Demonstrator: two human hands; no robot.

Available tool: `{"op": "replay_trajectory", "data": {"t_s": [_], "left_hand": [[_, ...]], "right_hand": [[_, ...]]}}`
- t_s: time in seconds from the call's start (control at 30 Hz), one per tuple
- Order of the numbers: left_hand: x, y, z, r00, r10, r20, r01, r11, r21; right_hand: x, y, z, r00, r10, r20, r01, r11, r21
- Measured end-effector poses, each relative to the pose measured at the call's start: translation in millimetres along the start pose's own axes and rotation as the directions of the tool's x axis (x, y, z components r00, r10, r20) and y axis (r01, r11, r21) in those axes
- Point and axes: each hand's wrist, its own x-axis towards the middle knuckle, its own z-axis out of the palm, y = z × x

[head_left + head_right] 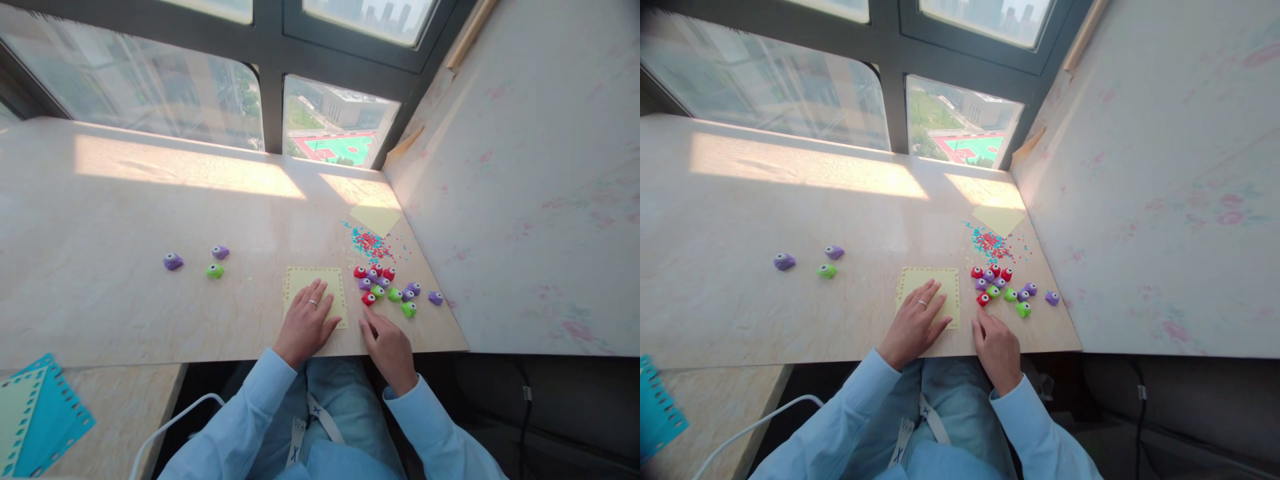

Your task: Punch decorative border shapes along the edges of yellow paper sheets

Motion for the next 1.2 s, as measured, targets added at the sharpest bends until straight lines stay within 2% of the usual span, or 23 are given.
{"op": "replay_trajectory", "data": {"t_s": [0.13,0.23,0.33,0.43,0.53,0.67,0.73,0.8,0.93,1.0,1.2], "left_hand": [[-5,-6,-14,0.978,-0.018,-0.207,0.017,1.000,-0.006],[-14,-19,-30,0.932,-0.116,-0.344,0.122,0.993,-0.005],[-31,-42,-46,0.849,-0.254,-0.463,0.287,0.958,0.000],[-51,-70,-59,0.729,-0.383,-0.567,0.477,0.879,0.019],[-66,-95,-66,0.648,-0.495,-0.578,0.615,0.788,0.015],[-67,-118,-67,0.602,-0.584,-0.545,0.696,0.718,-0.003],[-61,-125,-66,0.590,-0.610,-0.529,0.715,0.699,-0.009],[-54,-131,-66,0.599,-0.612,-0.516,0.718,0.696,0.007],[-48,-135,-70,0.679,-0.586,-0.442,0.671,0.739,0.051],[-49,-133,-74,0.702,-0.585,-0.407,0.657,0.752,0.051],[-63,-115,-77,0.724,-0.577,-0.377,0.632,0.774,0.030]], "right_hand": [[-2,3,5,1.000,-0.014,-0.010,0.015,0.998,0.055],[-5,5,9,0.998,-0.065,-0.024,0.068,0.991,0.115],[-6,7,12,0.995,-0.080,-0.061,0.088,0.984,0.157],[-7,9,16,0.991,-0.086,-0.104,0.104,0.978,0.181],[-7,11,18,0.986,-0.091,-0.141,0.117,0.975,0.188],[-6,11,17,0.979,-0.100,-0.179,0.130,0.978,0.163],[-6,10,17,0.974,-0.110,-0.197,0.141,0.979,0.149],[-6,9,16,0.971,-0.117,-0.209,0.147,0.980,0.133],[-7,7,16,0.966,-0.114,-0.232,0.140,0.985,0.101],[-8,7,17,0.965,-0.111,-0.237,0.136,0.986,0.095],[-8,8,18,0.968,-0.115,-0.223,0.143,0.983,0.114]]}}
